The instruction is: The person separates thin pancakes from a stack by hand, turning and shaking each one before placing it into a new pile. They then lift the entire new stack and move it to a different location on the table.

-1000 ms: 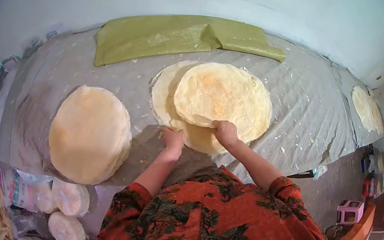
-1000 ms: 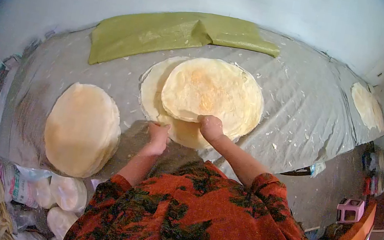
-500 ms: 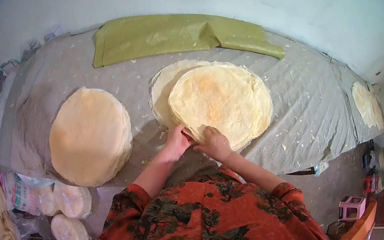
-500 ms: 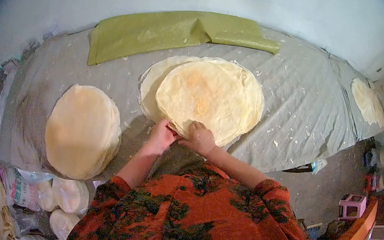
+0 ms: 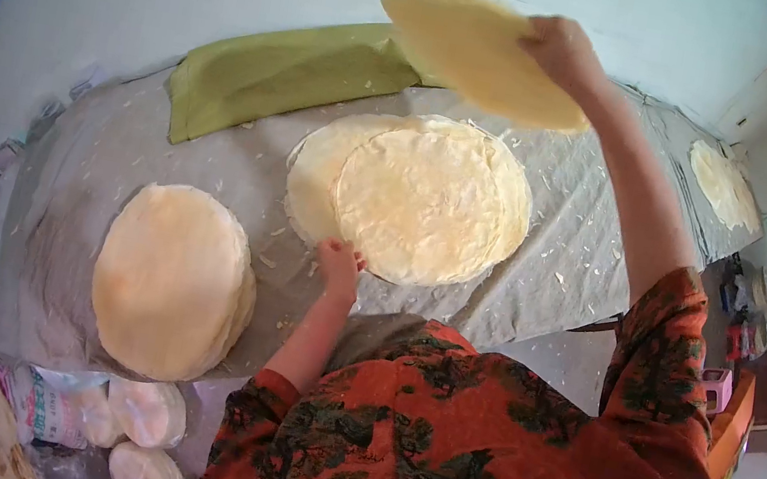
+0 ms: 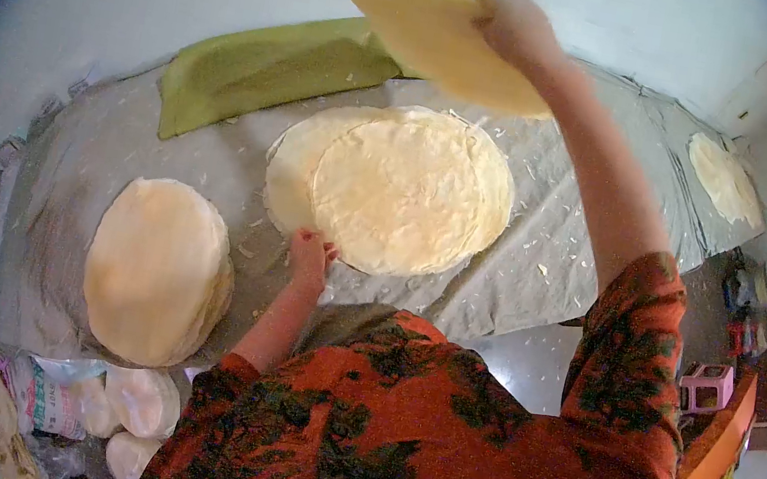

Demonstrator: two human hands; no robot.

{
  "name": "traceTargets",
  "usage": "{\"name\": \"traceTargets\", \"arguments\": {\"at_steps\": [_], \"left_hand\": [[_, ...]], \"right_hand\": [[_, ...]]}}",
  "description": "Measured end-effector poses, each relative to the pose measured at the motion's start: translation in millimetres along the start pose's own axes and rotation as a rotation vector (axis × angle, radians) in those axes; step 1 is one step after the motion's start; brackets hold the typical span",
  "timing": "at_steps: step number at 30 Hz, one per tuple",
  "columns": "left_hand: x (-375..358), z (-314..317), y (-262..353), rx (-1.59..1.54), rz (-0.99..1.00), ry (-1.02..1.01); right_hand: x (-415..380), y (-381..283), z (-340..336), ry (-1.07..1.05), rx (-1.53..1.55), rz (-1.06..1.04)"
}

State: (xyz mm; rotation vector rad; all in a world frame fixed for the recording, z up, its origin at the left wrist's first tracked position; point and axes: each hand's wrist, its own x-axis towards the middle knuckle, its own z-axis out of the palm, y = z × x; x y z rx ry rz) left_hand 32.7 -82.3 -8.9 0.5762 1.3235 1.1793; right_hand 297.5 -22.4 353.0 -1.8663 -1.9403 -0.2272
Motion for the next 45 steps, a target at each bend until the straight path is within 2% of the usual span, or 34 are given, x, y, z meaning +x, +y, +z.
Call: {"name": "traceTargets", "arguments": {"at_steps": [1, 2, 3, 4, 5, 6, 7, 9, 10, 11, 12, 13, 15, 16, 18, 19, 21, 23, 24, 26, 28, 29, 31, 32, 33, 34, 35, 36, 38, 40, 41, 42, 44, 45], "left_hand": [[-2, 1, 5, 0.034, -0.011, -0.034], [-4, 2, 8, 0.065, -0.020, -0.068], [3, 0, 6, 0.057, -0.016, -0.063], [15, -4, 1, 0.096, -0.065, -0.182], [22, -7, -1, 0.135, -0.112, -0.300], [24, -6, 3, 0.130, -0.107, -0.294], [23, -5, 6, 0.133, -0.175, -0.303], [24, -2, 11, 0.142, -0.312, -0.320], [25, 0, 8, 0.142, -0.313, -0.314], [24, 3, 5, 0.169, -0.185, -0.275], [23, 6, 2, 0.197, -0.058, -0.238], [24, 8, 0, 0.202, -0.065, -0.239], [24, 11, -6, 0.589, 0.519, -0.025], [18, 13, -2, 0.593, 0.514, -0.031], [8, 17, 11, 0.442, 0.195, -0.170], [4, 21, 19, 0.441, 0.195, -0.170], [-3, 24, 31, -0.291, -0.374, -0.454], [5, 25, 32, -0.392, -0.463, -0.548], [9, 26, 32, -0.498, -0.553, -0.638], [8, 25, 26, -0.481, -0.476, -0.607], [5, 21, 24, -0.588, -0.539, -0.604], [6, 18, 23, -0.622, -0.569, -0.680], [21, 9, 11, -0.547, -0.574, -0.695], [25, 7, 3, -0.470, -0.584, -0.711], [26, 13, -1, -0.370, -0.568, -0.616], [25, 16, 0, -0.364, -0.574, -0.620], [22, 18, 3, -0.311, -0.557, -0.577], [19, 20, 8, -0.256, -0.537, -0.536], [9, 22, 11, -0.226, -0.445, -0.482], [13, 24, 1, 0.121, 0.004, -0.071], [23, 20, -9, 0.293, 0.235, 0.054], [18, 21, 3, 0.285, 0.235, 0.062], [2, 20, 40, 0.306, -0.077, -0.069], [17, 18, 25, 0.298, -0.070, -0.059]], "right_hand": [[-7, -5, 7, -0.009, 0.012, -0.001], [-18, -8, 30, -0.075, -0.138, 0.066], [-34, 6, 72, -0.028, -0.131, 0.016], [-51, 3, 103, -0.211, -0.235, 0.051], [-80, 4, 143, -0.177, -0.153, -0.023], [-110, 4, 182, -0.107, -0.071, -0.058], [-131, -7, 203, -0.288, -0.111, 0.005], [-171, -4, 250, -0.377, -0.038, 0.041], [-180, -7, 258, -0.424, 0.036, 0.071], [-181, -4, 264, -0.430, 0.039, 0.070], [-181, -4, 264, -0.413, 0.044, 0.063], [-184, -4, 264, -0.396, 0.050, 0.062], [-179, 7, 259, -0.392, 0.101, 0.076], [-173, 9, 253, -0.379, 0.149, 0.075], [-168, 6, 238, -0.394, 0.186, 0.094], [-168, -1, 232, -0.377, 0.133, 0.082], [-176, -17, 223, -0.336, 0.099, 0.051], [-194, -32, 230, -0.321, 0.142, -0.006], [-201, -50, 230, -0.389, 0.133, 0.104], [-226, -53, 250, -0.038, 0.192, -0.098], [-232, -50, 264, -0.037, 0.235, -0.047], [-236, -48, 271, -0.037, 0.279, 0.012], [-190, -32, 241, -0.587, 0.053, 0.211], [-165, 23, 271, -0.455, 0.070, 0.121], [-116, 42, 234, -0.284, 0.180, 0.136], [-69, 59, 196, -0.154, 0.067, 0.070], [-26, 47, 141, -0.294, -0.027, 0.256], [-10, 27, 89, -0.208, 0.009, 0.303], [13, 26, 44, -0.052, 0.036, 0.104], [7, 18, 28, -0.036, -0.044, 0.050], [1, 12, 26, -0.028, -0.117, -0.004], [-10, 11, 43, -0.093, -0.069, 0.061], [-41, 27, 109, -0.199, -0.227, 0.062], [-68, 25, 142, -0.207, -0.137, 0.046]]}}
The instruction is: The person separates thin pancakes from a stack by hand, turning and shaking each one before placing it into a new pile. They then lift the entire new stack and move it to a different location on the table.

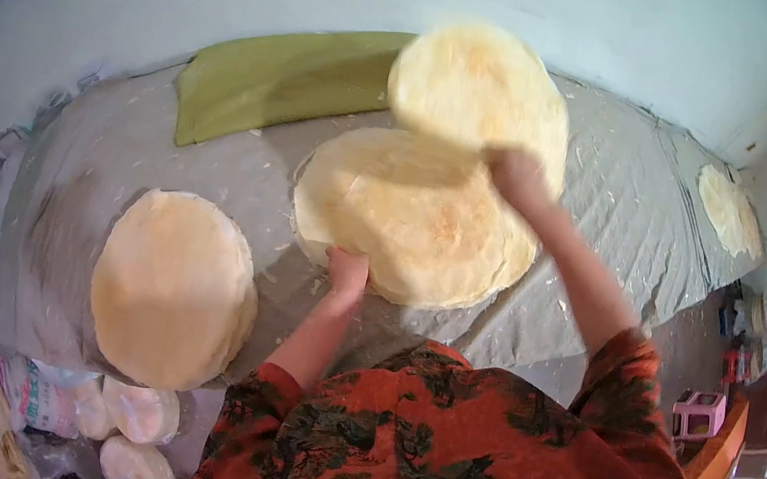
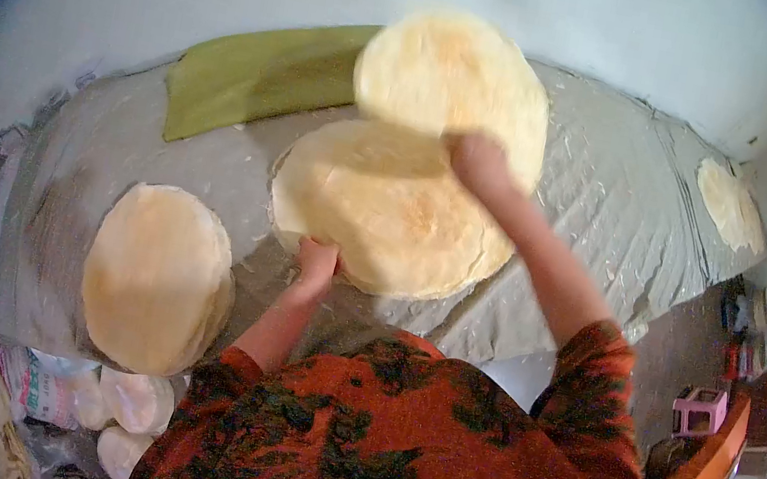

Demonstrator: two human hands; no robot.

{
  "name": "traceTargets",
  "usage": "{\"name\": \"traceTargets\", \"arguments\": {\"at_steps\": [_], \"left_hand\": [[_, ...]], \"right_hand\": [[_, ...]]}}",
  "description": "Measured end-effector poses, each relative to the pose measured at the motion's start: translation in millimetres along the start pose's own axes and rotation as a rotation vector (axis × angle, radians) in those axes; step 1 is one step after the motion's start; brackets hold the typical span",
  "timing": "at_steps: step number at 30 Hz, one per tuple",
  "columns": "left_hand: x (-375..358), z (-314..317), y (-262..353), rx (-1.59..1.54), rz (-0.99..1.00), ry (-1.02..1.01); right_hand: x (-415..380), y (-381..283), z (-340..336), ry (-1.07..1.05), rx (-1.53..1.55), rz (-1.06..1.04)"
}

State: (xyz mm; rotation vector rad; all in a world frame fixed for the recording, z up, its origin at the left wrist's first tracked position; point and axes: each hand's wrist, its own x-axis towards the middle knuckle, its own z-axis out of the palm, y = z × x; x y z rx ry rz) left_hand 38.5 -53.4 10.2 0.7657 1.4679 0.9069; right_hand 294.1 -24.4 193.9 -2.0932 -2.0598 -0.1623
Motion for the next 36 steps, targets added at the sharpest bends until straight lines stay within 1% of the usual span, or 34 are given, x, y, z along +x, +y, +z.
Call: {"name": "traceTargets", "arguments": {"at_steps": [1, 2, 3, 5, 6, 8, 9, 11, 12, 14, 15, 17, 18, 20, 21, 23, 24, 25, 26, 27, 28, 29, 30, 31, 32, 33, 34, 35, 36], "left_hand": [[26, 7, -27, 0.127, 0.082, 0.109], [41, 10, -42, 0.256, 0.159, 0.217], [41, 9, -41, 0.253, 0.159, 0.224], [38, 4, -36, 0.347, 0.230, 0.029], [44, 4, -40, 0.351, 0.230, 0.033], [60, 6, -53, 0.122, 0.071, -0.052], [56, 5, -50, 0.130, 0.067, -0.053], [47, 11, -36, 0.343, 0.259, 0.102], [50, 17, -41, 0.344, 0.259, 0.096], [56, 27, -50, 0.109, 0.276, 0.394], [43, 27, -35, 0.109, 0.275, 0.393], [4, 21, 16, -0.319, -0.162, 0.170], [10, 18, 19, -0.323, -0.162, 0.172], [26, 3, 16, -0.219, -0.387, -0.283], [28, 0, 11, -0.219, -0.392, -0.280], [29, -3, -1, -0.253, -0.321, -0.461], [22, -4, -1, -0.249, -0.322, -0.466], [12, -6, 0, -0.406, -0.296, -0.507], [6, -7, 0, -0.563, -0.269, -0.543], [8, -9, -7, -0.561, -0.275, -0.542], [12, -11, -17, -0.612, -0.257, -0.564], [17, -12, -25, -0.663, -0.235, -0.588], [20, -9, -20, -0.634, -0.283, -0.645], [12, -9, -8, -0.636, -0.278, -0.647], [2, -10, 1, -0.683, -0.348, -0.631], [-5, -13, 6, -0.730, -0.420, -0.611], [0, -14, -2, -0.769, -0.393, -0.634], [5, -15, -9, -0.767, -0.390, -0.636], [4, -15, -9, -0.794, -0.376, -0.659]], "right_hand": [[-21, -13, 29, -0.072, 0.010, -0.037], [-40, -28, 57, -0.142, 0.029, -0.031], [-60, -37, 88, -0.144, 0.021, -0.035], [-91, -48, 137, -0.262, 0.115, -0.030], [-93, -51, 138, -0.261, 0.120, -0.033], [-95, -56, 138, -0.216, 0.080, -0.055], [-89, -49, 132, -0.209, 0.203, -0.033], [-78, -37, 119, -0.229, 0.277, 0.024], [-72, -29, 114, -0.255, 0.305, 0.005], [-71, -27, 112, -0.249, 0.319, 0.011], [-71, -27, 112, -0.241, 0.335, 0.013], [-77, -26, 123, -0.240, 0.355, 0.020], [-78, -26, 128, -0.242, 0.377, 0.028], [-79, -27, 128, -0.232, 0.377, 0.023], [-81, -28, 127, -0.221, 0.377, 0.024], [-81, -28, 125, -0.229, 0.354, 0.017], [-80, -30, 123, -0.232, 0.329, 0.007], [-81, -39, 113, -0.230, 0.329, 0.011], [-86, -51, 103, -0.183, 0.251, -0.013], [-94, -63, 99, -0.142, 0.174, -0.035], [-105, -71, 107, -0.058, 0.207, -0.091], [-113, -77, 116, -0.053, 0.215, -0.142], [-121, -81, 128, -0.138, 0.214, -0.142], [-125, -87, 131, -0.222, 0.212, -0.146], [-130, -92, 134, -0.221, 0.210, -0.153], [-134, -101, 126, -0.141, 0.280, -0.151], [-139, -109, 120, -0.059, 0.351, -0.143], [-145, -114, 117, -0.055, 0.352, -0.143], [-151, -118, 114, -0.013, 0.223, -0.163]]}}
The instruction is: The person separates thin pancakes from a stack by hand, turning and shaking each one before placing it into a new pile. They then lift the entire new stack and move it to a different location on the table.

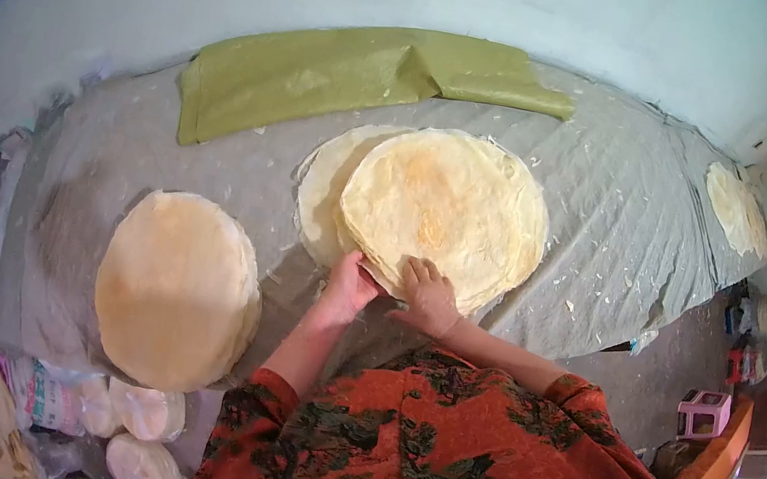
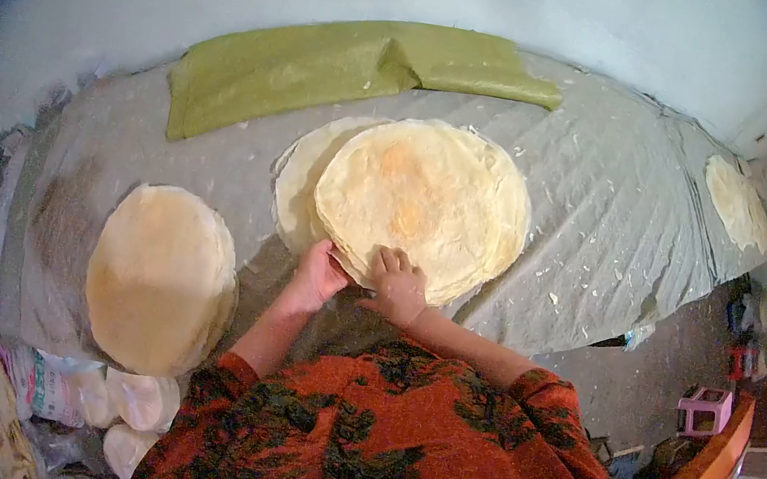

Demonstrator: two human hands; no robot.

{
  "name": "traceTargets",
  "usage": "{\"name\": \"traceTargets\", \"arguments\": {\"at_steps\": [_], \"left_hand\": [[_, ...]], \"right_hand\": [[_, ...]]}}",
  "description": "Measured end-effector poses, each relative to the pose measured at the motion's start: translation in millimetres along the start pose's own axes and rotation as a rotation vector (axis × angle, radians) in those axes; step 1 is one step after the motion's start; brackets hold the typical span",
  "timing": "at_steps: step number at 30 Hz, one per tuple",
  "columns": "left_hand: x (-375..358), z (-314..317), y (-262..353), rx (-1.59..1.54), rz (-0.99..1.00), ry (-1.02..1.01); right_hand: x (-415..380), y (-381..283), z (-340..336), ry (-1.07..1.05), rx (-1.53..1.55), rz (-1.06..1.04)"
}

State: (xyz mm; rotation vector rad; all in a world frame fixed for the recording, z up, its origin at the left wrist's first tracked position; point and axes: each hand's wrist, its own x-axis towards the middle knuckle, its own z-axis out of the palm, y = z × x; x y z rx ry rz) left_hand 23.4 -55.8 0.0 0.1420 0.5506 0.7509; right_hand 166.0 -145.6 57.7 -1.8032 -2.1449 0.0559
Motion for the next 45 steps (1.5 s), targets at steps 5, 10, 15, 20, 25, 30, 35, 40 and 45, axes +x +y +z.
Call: {"name": "traceTargets", "arguments": {"at_steps": [5, 10, 15, 20, 25, 30, 35, 40, 45], "left_hand": [[-14, 10, 11, -0.111, -0.033, -0.104], [-15, 7, 12, -0.060, 0.104, 0.017], [-30, 38, 12, -0.214, 0.072, 0.036], [-13, 1, 0, 0.036, 0.307, -0.321], [15, -66, -9, 0.002, 0.325, -0.322], [-35, 9, 6, -0.346, 0.079, -0.228], [-25, 19, 31, -0.076, 0.210, 0.256], [-31, 30, 50, -0.180, 0.362, -0.349], [-23, 14, 59, -0.085, 0.391, -0.355]], "right_hand": [[59, 63, -8, -0.280, -0.044, 0.263], [164, 49, -190, -0.028, -0.108, 0.085], [140, -15, -246, 0.029, -0.226, -0.077], [43, -29, -86, -0.281, -0.185, -0.287], [2, -23, -2, -0.316, -0.070, -0.329], [78, -13, -78, -0.337, 0.004, -0.168], [157, -2, -254, -0.149, 0.335, 0.149], [157, 72, -260, -0.137, 0.987, 0.396], [119, 165, -131, -0.180, 1.348, 0.624]]}}
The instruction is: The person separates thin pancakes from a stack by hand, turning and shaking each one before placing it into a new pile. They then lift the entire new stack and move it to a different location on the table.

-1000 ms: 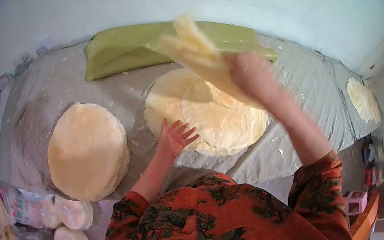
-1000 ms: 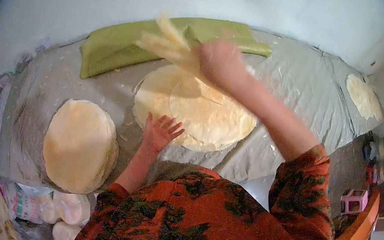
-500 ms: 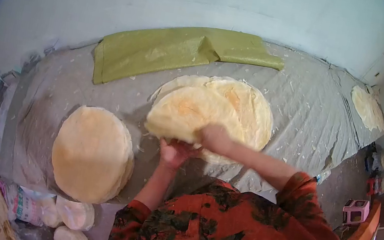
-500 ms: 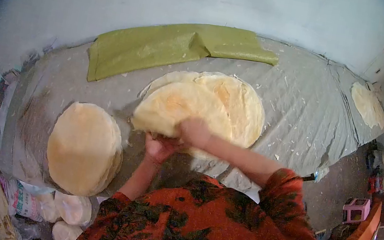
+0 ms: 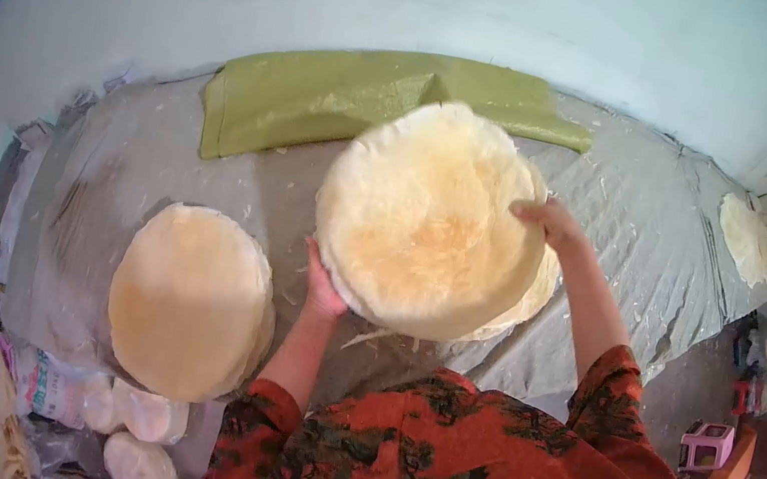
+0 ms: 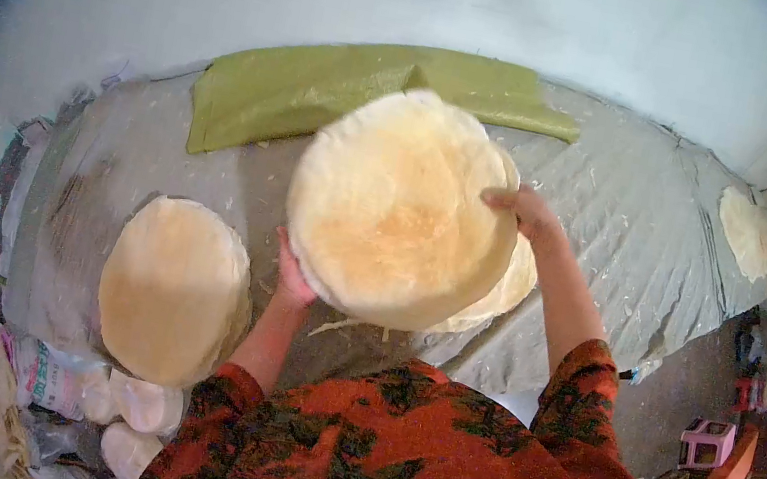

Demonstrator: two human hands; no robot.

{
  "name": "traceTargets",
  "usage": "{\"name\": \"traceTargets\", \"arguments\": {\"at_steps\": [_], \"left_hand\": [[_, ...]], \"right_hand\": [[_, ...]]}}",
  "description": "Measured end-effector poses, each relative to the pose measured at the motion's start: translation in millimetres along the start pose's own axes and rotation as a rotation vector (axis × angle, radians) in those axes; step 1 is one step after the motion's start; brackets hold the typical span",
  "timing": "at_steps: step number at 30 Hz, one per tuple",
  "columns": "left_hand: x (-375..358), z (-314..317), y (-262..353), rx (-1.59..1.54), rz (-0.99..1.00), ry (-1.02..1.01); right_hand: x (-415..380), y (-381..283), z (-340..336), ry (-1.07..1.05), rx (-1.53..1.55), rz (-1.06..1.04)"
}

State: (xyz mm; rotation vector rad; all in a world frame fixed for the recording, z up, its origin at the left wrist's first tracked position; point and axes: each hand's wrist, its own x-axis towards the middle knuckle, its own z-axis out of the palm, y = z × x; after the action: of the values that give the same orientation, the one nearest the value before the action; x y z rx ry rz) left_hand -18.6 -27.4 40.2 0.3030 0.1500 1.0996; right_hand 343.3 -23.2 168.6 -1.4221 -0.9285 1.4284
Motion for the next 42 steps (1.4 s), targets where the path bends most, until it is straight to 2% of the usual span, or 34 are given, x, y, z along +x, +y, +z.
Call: {"name": "traceTargets", "arguments": {"at_steps": [2, 4, 6, 8, 10, 11, 12, 14, 16, 17, 18, 20, 22, 23, 24, 26, 27, 29, 30, 32, 34, 36, 38, 41, 42], "left_hand": [[14, -40, -8, -0.024, -0.206, 0.335], [23, -47, -14, 0.014, -0.226, 0.360], [23, -30, -12, 0.159, -0.191, 0.293], [25, -20, -14, 0.123, -0.187, 0.294], [36, -25, -22, 0.081, -0.192, 0.284], [46, -35, -31, 0.199, -0.132, 0.335], [52, -43, -38, 0.318, -0.076, 0.391], [56, -19, -29, 0.390, -0.152, 0.410], [46, -15, -18, 0.458, -0.219, 0.418], [41, -20, -7, 0.398, -0.343, 0.356], [35, -21, -1, 0.338, -0.464, 0.290], [14, -13, -11, 0.339, -0.476, 0.318], [4, -28, -29, 0.599, -0.311, 0.398], [8, -19, -31, 0.593, -0.203, 0.409], [15, -8, -23, 0.597, -0.201, 0.402], [35, 12, -1, 0.657, -0.172, 0.226], [44, 16, 6, 0.654, -0.163, 0.218], [61, 22, 23, 0.771, -0.203, 0.303], [65, 2, 27, 0.773, -0.191, 0.293], [72, -55, 23, 0.865, -0.289, 0.590], [68, -51, 13, 0.861, -0.219, 0.569], [62, -48, 8, 0.866, -0.175, 0.560], [61, -47, 9, 0.909, -0.166, 0.542], [62, -49, 2, 0.947, -0.080, 0.544], [61, -47, 1, 0.945, -0.084, 0.554]], "right_hand": [[29, 82, -39, -0.005, 0.040, 0.113], [47, 150, -67, 0.119, -0.007, 0.216], [40, 139, -62, 0.157, 0.112, 0.273], [44, 139, -55, 0.197, 0.236, 0.323], [45, 143, -46, 0.333, 0.135, 0.215], [45, 146, -30, 0.541, -0.396, 0.114], [47, 153, -26, 0.544, -0.395, 0.134], [50, 168, -28, 0.620, -0.531, -0.024], [35, 146, -36, 0.336, 0.079, 0.200], [26, 139, -46, 0.120, 0.220, 0.227], [29, 140, -49, 0.122, 0.223, 0.228], [36, 144, -54, 0.128, 0.172, 0.289], [22, 115, -39, 0.154, 0.169, 0.245], [16, 100, -33, 0.179, 0.159, 0.198], [10, 95, -30, 0.180, 0.162, 0.191], [-4, 89, -25, 0.198, 0.248, 0.112], [-10, 101, -30, 0.220, 0.328, 0.128], [-21, 144, -36, 0.238, 0.399, 0.208], [-28, 166, -36, 0.239, 0.391, 0.276], [-38, 191, -40, -0.066, 0.644, 0.301], [-40, 160, -28, -0.092, 0.700, 0.204], [-31, 154, -38, -0.038, 0.839, 0.268], [-12, 152, -56, 0.016, 0.733, 0.221], [27, 134, -82, 0.106, 0.647, 0.322], [41, 129, -87, 0.157, 0.466, 0.344]]}}
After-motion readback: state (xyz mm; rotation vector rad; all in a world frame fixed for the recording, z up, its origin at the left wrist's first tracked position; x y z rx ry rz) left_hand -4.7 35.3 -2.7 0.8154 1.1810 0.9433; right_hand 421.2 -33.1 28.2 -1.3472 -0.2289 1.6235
